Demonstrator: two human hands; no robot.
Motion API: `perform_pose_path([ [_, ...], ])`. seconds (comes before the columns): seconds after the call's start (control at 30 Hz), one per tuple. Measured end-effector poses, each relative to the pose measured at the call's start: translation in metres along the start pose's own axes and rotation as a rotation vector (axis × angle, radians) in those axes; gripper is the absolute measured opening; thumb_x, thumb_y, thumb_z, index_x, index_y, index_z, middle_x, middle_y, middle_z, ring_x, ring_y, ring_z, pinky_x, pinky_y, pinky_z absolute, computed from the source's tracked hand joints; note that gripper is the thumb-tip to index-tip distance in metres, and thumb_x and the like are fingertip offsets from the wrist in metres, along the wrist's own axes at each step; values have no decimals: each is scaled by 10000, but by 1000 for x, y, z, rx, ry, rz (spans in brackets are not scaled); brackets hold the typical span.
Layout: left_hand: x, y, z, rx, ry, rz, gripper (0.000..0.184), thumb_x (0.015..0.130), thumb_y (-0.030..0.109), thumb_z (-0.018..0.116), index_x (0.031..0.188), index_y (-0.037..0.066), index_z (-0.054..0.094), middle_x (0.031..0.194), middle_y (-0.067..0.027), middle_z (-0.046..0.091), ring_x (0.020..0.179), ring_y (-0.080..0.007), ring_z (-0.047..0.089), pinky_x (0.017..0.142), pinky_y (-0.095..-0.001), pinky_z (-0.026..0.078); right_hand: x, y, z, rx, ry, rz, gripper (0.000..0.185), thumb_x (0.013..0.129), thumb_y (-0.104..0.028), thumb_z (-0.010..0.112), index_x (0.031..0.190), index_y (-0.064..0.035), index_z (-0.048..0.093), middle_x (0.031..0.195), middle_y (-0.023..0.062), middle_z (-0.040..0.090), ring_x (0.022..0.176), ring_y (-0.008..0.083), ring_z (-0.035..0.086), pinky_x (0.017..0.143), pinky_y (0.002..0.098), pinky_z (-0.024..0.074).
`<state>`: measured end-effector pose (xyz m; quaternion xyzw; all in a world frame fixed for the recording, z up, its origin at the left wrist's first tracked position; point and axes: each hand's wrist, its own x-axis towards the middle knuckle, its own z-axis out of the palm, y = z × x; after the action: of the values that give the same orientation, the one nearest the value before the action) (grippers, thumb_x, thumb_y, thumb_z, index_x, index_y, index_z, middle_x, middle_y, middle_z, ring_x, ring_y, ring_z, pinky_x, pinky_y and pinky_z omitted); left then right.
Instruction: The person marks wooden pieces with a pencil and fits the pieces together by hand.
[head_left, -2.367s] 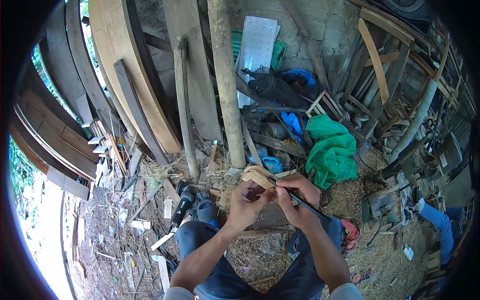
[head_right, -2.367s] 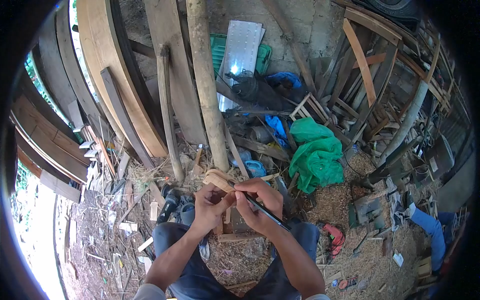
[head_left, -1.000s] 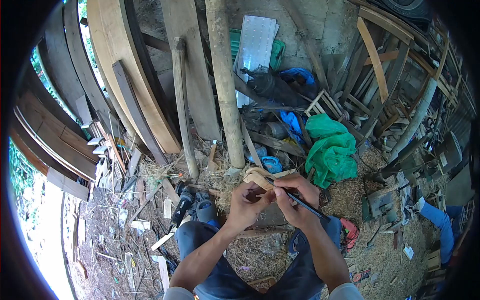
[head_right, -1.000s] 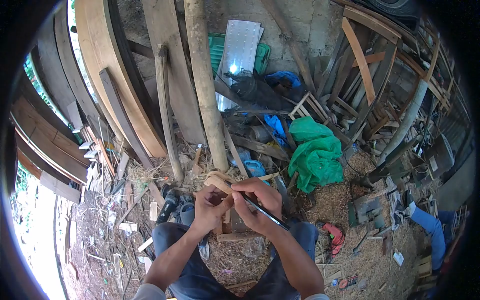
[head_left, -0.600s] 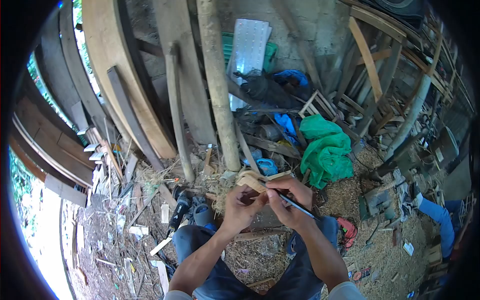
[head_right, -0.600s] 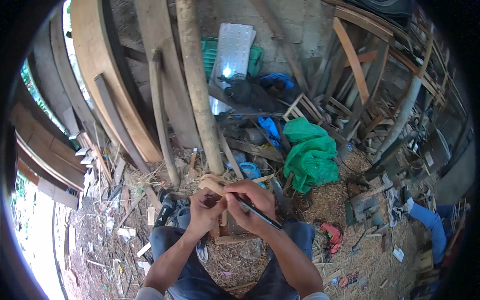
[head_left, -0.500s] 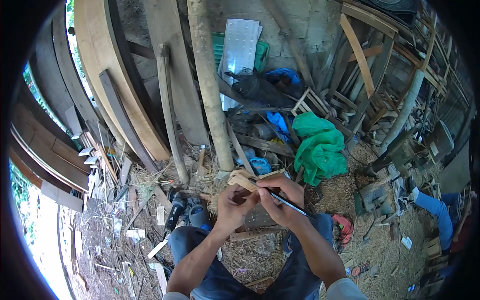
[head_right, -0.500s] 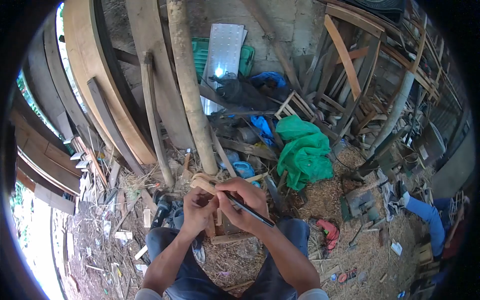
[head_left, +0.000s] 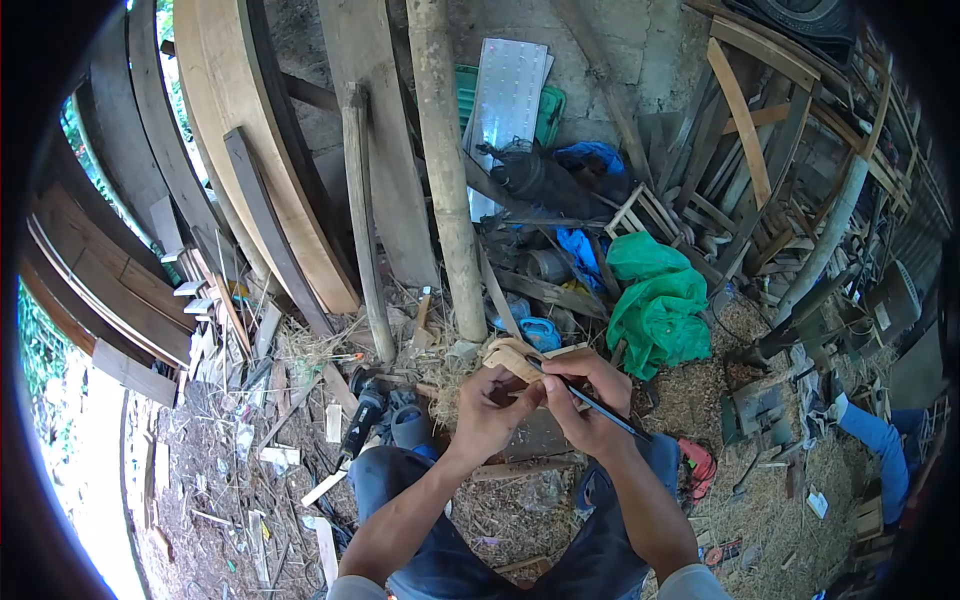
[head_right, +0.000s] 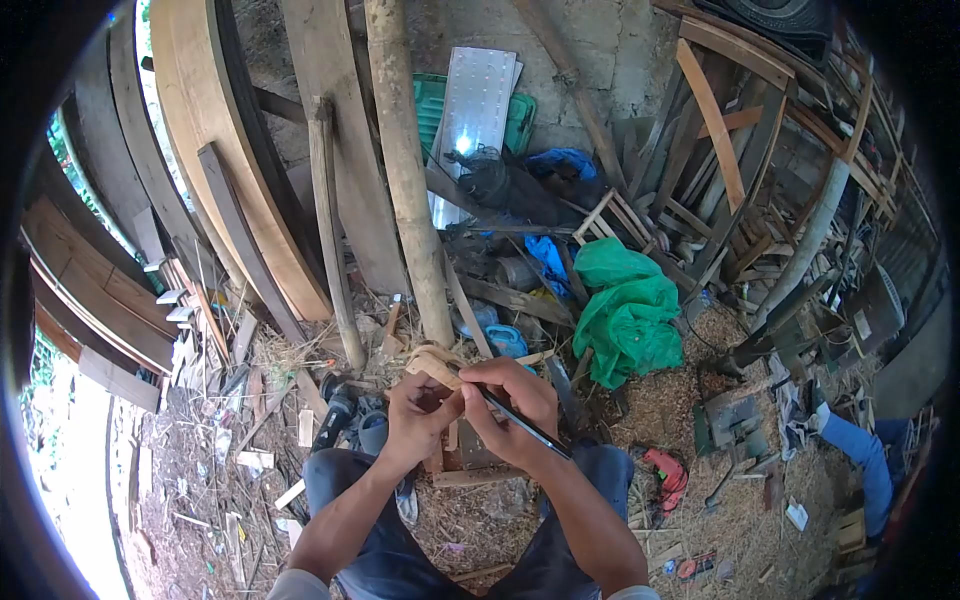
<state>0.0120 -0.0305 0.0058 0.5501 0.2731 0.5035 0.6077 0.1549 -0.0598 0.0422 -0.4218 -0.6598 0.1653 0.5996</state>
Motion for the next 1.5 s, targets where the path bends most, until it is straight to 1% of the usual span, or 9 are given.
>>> perform_pose_path([
  [0.03, 0, 0, 0, 6, -11, 1, 198, 840, -26, 608, 1035, -31, 578, 932, -93, 660, 860, -129, 627, 729, -250, 504, 0, -1, 1, 25, 38, 7, 103, 797, -51, 656, 892, -14, 643, 788, 72, 634, 558, 89, 532, 490, 224, 393],
  [0.27, 0, 1, -1, -12, -18, -13, 204, 841, -27, 607, 1043, -28, 579, 948, -101, 662, 857, -128, 627, 746, -256, 506, 0, 0, 1, 45, 34, 17, 102, 792, -42, 654, 889, -13, 642, 780, 71, 634, 557, 93, 528, 488, 222, 394],
  [0.33, 1, 4, -1, -3, -24, -28, 201, 842, -29, 604, 1042, -27, 580, 948, -100, 662, 857, -122, 625, 744, -254, 505, 1, 1, 2, 96, 122, -81, 101, 790, -42, 656, 886, -15, 642, 779, 68, 633, 551, 89, 519, 481, 221, 389],
  [0.47, -2, 2, 0, 28, -31, -60, 197, 842, -32, 601, 1038, -25, 580, 954, -91, 660, 869, -110, 615, 736, -246, 500, 1, -2, 0, 36, 43, -37, 102, 791, -45, 656, 884, -9, 639, 788, 74, 637, 560, 90, 527, 479, 224, 394],
  [0.7, -2, 4, 0, 34, -42, -31, 228, 838, -37, 598, 1064, -19, 568, 973, -69, 648, 899, -102, 599, 761, -240, 489, 2, 1, 5, 108, 65, -46, 109, 787, -34, 656, 892, -12, 641, 792, 71, 631, 553, 93, 517, 483, 225, 391],
  [0.77, -3, 0, -1, 46, -53, -47, 247, 826, -58, 592, 1070, -31, 565, 1000, -56, 630, 913, -124, 601, 764, -237, 480, -1, 2, 3, 100, 36, 4, 118, 784, -30, 656, 900, -13, 640, 796, 72, 632, 557, 100, 518, 485, 228, 391],
  [1.07, -3, 1, 0, 37, -52, -47, 238, 832, -8, 638, 1060, -23, 574, 998, -60, 633, 910, -111, 595, 750, -240, 482, 0, -2, 1, 52, 29, 45, 122, 783, -38, 658, 904, -26, 643, 787, 69, 629, 562, 99, 513, 486, 232, 391],
  [1.27, -3, 6, 0, 68, -66, -42, 255, 839, -32, 606, 1087, -15, 551, 1006, -75, 646, 929, -116, 604, 781, -250, 499, -2, 0, 3, 66, 34, 66, 123, 783, -35, 658, 905, -30, 644, 773, 67, 628, 552, 99, 516, 485, 231, 395],
  [1.5, -2, 3, 0, 58, -68, -29, 247, 842, -27, 607, 1083, -17, 552, 1003, -80, 646, 922, -115, 605, 782, -254, 501, 0, -2, 3, 68, 33, 50, 119, 787, -32, 655, 905, -32, 639, 766, 71, 624, 548, 91, 521, 484, 228, 394],
])
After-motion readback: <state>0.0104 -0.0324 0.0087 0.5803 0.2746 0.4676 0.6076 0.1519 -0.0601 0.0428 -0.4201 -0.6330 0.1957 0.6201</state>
